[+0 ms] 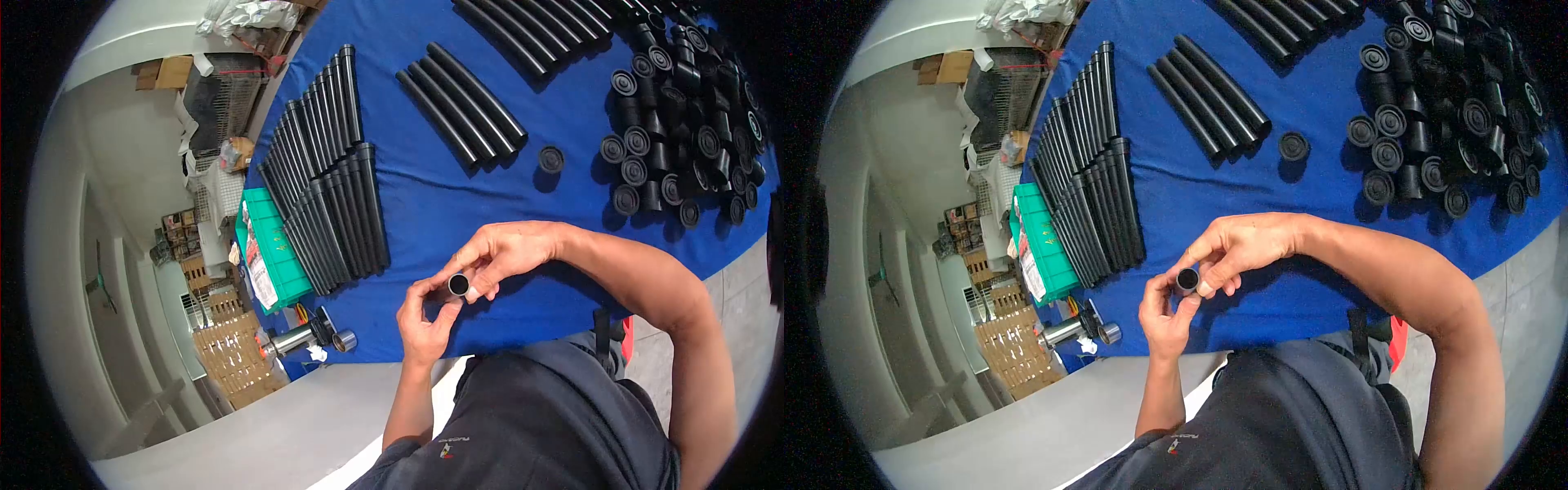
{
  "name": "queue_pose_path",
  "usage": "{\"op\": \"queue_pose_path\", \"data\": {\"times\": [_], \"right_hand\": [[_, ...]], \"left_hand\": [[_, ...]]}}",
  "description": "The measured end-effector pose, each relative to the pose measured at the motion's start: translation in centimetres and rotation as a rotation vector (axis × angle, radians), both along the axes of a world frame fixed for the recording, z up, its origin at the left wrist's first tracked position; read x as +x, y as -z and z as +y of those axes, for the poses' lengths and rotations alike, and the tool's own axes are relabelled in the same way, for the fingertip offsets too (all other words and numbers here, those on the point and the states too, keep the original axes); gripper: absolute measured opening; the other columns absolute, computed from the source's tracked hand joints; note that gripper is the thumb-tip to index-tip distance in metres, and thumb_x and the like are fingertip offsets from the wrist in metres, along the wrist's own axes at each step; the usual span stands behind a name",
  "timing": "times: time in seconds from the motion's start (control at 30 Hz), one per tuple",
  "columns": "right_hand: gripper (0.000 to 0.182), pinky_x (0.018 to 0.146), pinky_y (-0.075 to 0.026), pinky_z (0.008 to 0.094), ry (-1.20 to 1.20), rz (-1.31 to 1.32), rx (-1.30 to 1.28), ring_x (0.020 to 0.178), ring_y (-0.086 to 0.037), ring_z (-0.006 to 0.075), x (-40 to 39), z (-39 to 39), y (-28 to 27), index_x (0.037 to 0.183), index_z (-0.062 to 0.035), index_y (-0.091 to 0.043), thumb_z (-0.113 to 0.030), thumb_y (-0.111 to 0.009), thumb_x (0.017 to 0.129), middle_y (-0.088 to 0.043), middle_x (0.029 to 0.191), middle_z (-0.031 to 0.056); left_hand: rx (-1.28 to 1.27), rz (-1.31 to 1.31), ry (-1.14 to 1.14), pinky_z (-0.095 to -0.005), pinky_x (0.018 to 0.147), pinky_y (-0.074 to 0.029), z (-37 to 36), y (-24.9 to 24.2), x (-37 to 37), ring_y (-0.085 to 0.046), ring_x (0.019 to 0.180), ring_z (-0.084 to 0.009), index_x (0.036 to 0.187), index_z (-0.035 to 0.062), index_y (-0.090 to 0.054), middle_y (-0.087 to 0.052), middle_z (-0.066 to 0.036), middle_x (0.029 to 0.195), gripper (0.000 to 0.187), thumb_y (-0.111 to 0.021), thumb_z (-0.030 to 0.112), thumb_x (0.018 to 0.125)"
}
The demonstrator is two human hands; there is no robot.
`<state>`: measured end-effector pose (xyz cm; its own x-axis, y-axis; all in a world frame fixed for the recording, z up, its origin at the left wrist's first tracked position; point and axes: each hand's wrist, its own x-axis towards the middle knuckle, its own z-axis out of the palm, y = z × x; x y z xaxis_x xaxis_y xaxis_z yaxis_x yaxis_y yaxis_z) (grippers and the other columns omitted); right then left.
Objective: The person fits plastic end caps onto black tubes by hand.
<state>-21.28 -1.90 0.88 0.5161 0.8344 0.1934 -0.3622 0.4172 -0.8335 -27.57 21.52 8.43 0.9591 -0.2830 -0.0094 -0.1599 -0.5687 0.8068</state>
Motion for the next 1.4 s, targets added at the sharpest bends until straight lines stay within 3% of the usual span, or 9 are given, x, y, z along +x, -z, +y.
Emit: {"op": "queue_pose_path", "data": {"times": [0.23,0.37,0.53,0.67,0.73,0.9,1.0,1.27,1.4], "right_hand": [[0.045,0.069,-0.054,0.0273,0.067,0.015,-0.044,0.072,-0.062,0.0099,0.1,-0.3,-0.6,0.137,-0.0097,-0.065,-0.018,-0.075,0.094,-0.069,0.085,0.0028],[0.025,0.059,-0.051,0.0276,0.232,0.027,-0.116,0.065,-0.061,0.0102,-0.1,0.3,-0.2,0.105,-0.0038,-0.070,-0.024,-0.075,0.090,-0.068,0.081,0.0029],[0.030,0.065,-0.053,0.0339,0.551,-0.146,-0.279,0.071,-0.064,0.0129,0.0,0.0,-0.2,0.109,-0.0003,-0.068,-0.020,-0.071,0.086,-0.070,0.077,0.0077],[0.030,0.071,-0.057,0.0369,0.658,-0.313,-0.375,0.076,-0.068,0.0181,-0.1,0.4,0.0,0.106,0.0005,-0.069,-0.020,-0.072,0.084,-0.072,0.086,0.0122],[0.026,0.071,-0.056,0.0392,0.477,0.007,-0.165,0.076,-0.067,0.0200,-0.5,0.8,0.5,0.107,-0.0002,-0.070,-0.014,-0.071,0.084,-0.072,0.087,0.0114],[0.013,0.082,-0.054,0.0389,0.955,-0.580,-0.187,0.091,-0.066,0.0213,0.4,4.1,5.2,0.097,0.0005,-0.070,-0.004,-0.071,0.085,-0.070,0.093,0.0091],[0.016,0.085,-0.053,0.0392,0.492,-0.314,-0.225,0.092,-0.066,0.0229,0.8,2.4,4.5,0.101,0.0002,-0.070,-0.002,-0.071,0.086,-0.069,0.094,0.0090],[0.024,0.065,-0.057,0.0336,0.438,-0.039,-0.064,0.075,-0.067,0.0172,0.8,2.8,3.1,0.111,0.0016,-0.064,-0.008,-0.068,0.090,-0.068,0.087,0.0077],[0.026,0.065,-0.058,0.0318,0.456,-0.038,-0.149,0.074,-0.067,0.0153,0.5,2.2,1.6,0.115,0.0017,-0.062,-0.016,-0.063,0.096,-0.067,0.087,0.0075]], "left_hand": [[0.155,-0.068,0.077,-0.0356,0.085,-0.055,0.1,-0.8,0.8,-0.071,0.094,-0.0267,0.114,-0.0070,-0.066,-0.071,-0.017,0.105,0.034,-0.078,0.012,0.088],[0.288,-0.092,0.192,-0.0394,0.089,-0.055,-0.8,-1.3,2.6,-0.070,0.100,-0.0339,0.118,-0.0072,-0.068,-0.071,-0.021,0.110,0.032,-0.070,0.014,0.093],[0.342,-0.345,0.215,-0.0394,0.097,-0.052,-2.7,-1.3,5.5,-0.065,0.113,-0.0294,0.123,-0.0034,-0.068,-0.068,-0.018,0.119,0.037,-0.069,0.020,0.095],[0.170,-0.258,0.214,-0.0385,0.089,-0.056,-9.2,-4.0,7.8,-0.069,0.102,-0.0299,0.122,-0.0009,-0.069,-0.067,-0.018,0.122,0.046,-0.082,0.020,0.084],[0.250,-0.231,0.385,-0.0394,0.091,-0.056,-13.5,-4.9,9.0,-0.069,0.104,-0.0314,0.124,0.0003,-0.068,-0.067,-0.018,0.123,0.048,-0.082,0.020,0.082],[0.609,-0.381,0.717,-0.0437,0.092,-0.055,-19.7,-2.3,11.1,-0.066,0.107,-0.0366,0.131,0.0038,-0.063,-0.066,-0.017,0.119,0.058,-0.082,0.021,0.078],[0.832,-0.256,0.815,-0.0442,0.089,-0.055,-21.1,-1.3,12.0,-0.067,0.104,-0.0355,0.131,0.0049,-0.063,-0.066,-0.017,0.114,0.053,-0.078,0.019,0.082],[0.388,-0.526,0.436,-0.0394,0.082,-0.054,-16.5,-4.3,11.8,-0.064,0.092,-0.0312,0.122,0.0039,-0.070,-0.059,-0.015,0.104,0.042,-0.071,0.004,0.080],[0.324,-0.231,0.208,-0.0400,0.086,-0.051,-10.0,-3.2,14.6,-0.061,0.091,-0.0298,0.131,0.0002,-0.064,-0.057,-0.016,0.104,0.051,-0.072,0.004,0.080]]}}
